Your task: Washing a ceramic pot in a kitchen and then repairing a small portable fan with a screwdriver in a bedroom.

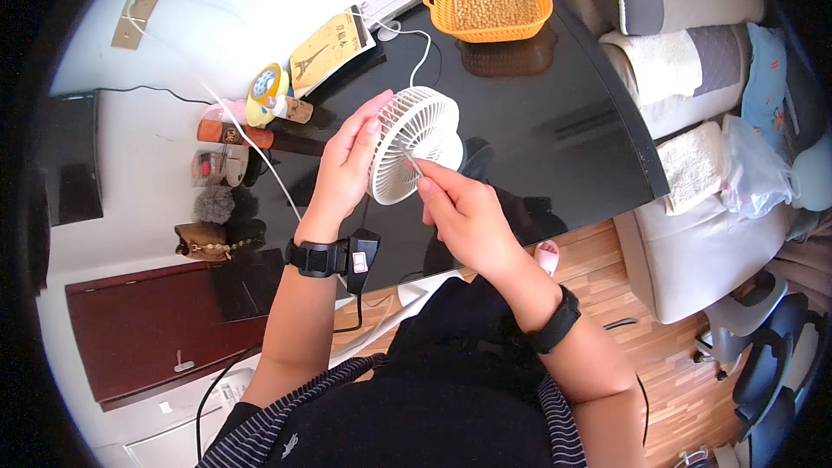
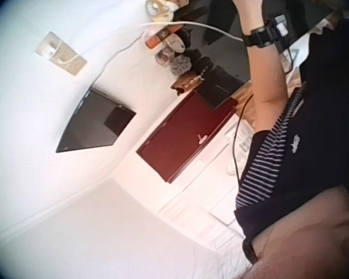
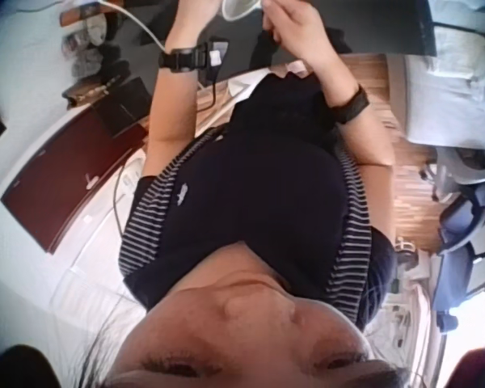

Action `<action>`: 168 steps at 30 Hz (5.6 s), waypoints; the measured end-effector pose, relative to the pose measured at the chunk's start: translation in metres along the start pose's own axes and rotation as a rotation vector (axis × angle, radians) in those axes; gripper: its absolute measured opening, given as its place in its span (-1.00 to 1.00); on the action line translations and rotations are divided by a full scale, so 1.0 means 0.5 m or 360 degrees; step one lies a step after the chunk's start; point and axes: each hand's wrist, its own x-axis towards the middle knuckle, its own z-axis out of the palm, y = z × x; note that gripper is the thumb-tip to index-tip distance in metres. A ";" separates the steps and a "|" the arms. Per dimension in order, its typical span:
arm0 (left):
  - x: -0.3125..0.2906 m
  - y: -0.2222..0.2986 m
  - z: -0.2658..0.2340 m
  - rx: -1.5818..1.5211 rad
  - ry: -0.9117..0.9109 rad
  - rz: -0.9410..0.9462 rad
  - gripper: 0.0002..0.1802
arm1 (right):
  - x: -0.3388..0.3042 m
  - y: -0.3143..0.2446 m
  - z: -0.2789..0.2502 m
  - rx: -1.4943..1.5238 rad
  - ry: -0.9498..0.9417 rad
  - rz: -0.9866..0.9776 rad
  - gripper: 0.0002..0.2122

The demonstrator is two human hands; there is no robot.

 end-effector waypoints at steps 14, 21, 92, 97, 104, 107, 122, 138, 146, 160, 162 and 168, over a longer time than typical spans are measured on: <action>0.005 0.006 0.003 -0.0145 0.0025 -0.0121 -0.63 | 0.031 0.010 -0.022 -0.0129 -0.0086 -0.0200 -0.72; 0.006 0.019 -0.008 -0.0025 -0.0141 -0.0160 -0.60 | 0.025 -0.012 -0.023 -0.0691 0.0121 -0.0565 -0.74; 0.023 0.019 -0.023 -0.0049 -0.0270 -0.0143 -0.24 | 0.078 0.099 -0.100 -0.1075 0.0649 -0.0418 -0.66; 0.023 0.021 -0.023 -0.0029 -0.0269 -0.0152 -0.24 | 0.107 0.104 -0.073 -0.1038 0.0741 -0.0430 -0.67; 0.018 0.026 -0.015 0.0010 -0.0273 -0.0143 -0.22 | 0.102 0.086 -0.062 -0.1173 0.0677 -0.0348 -0.62; 0.013 0.026 -0.014 0.0040 -0.0256 -0.0138 -0.21 | 0.101 0.083 -0.063 -0.1211 0.0616 -0.0288 -0.56; 0.007 0.029 0.000 0.0180 -0.0395 -0.0046 -0.17 | 0.094 0.072 -0.067 -0.1514 0.0533 -0.0230 -0.50; 0.007 0.027 -0.003 0.0129 -0.0420 -0.0081 -0.14 | 0.129 0.049 -0.175 -0.1932 0.0260 -0.0794 -0.64; 0.014 0.024 -0.013 0.0144 -0.0466 -0.0063 -0.13 | 0.162 0.055 -0.226 -0.1790 0.0022 -0.0883 -0.58; 0.021 0.044 0.015 0.0081 -0.0343 -0.0136 -0.17 | 0.103 0.086 -0.100 -0.1514 0.0498 -0.0347 -0.50; 0.025 0.050 0.032 0.0116 -0.0240 -0.0245 -0.21 | 0.105 0.090 -0.094 -0.1542 0.0583 -0.0403 -0.51; 0.027 0.045 0.028 0.0203 -0.0218 -0.0184 -0.25 | 0.112 0.071 -0.066 -0.1553 0.0574 -0.0291 -0.52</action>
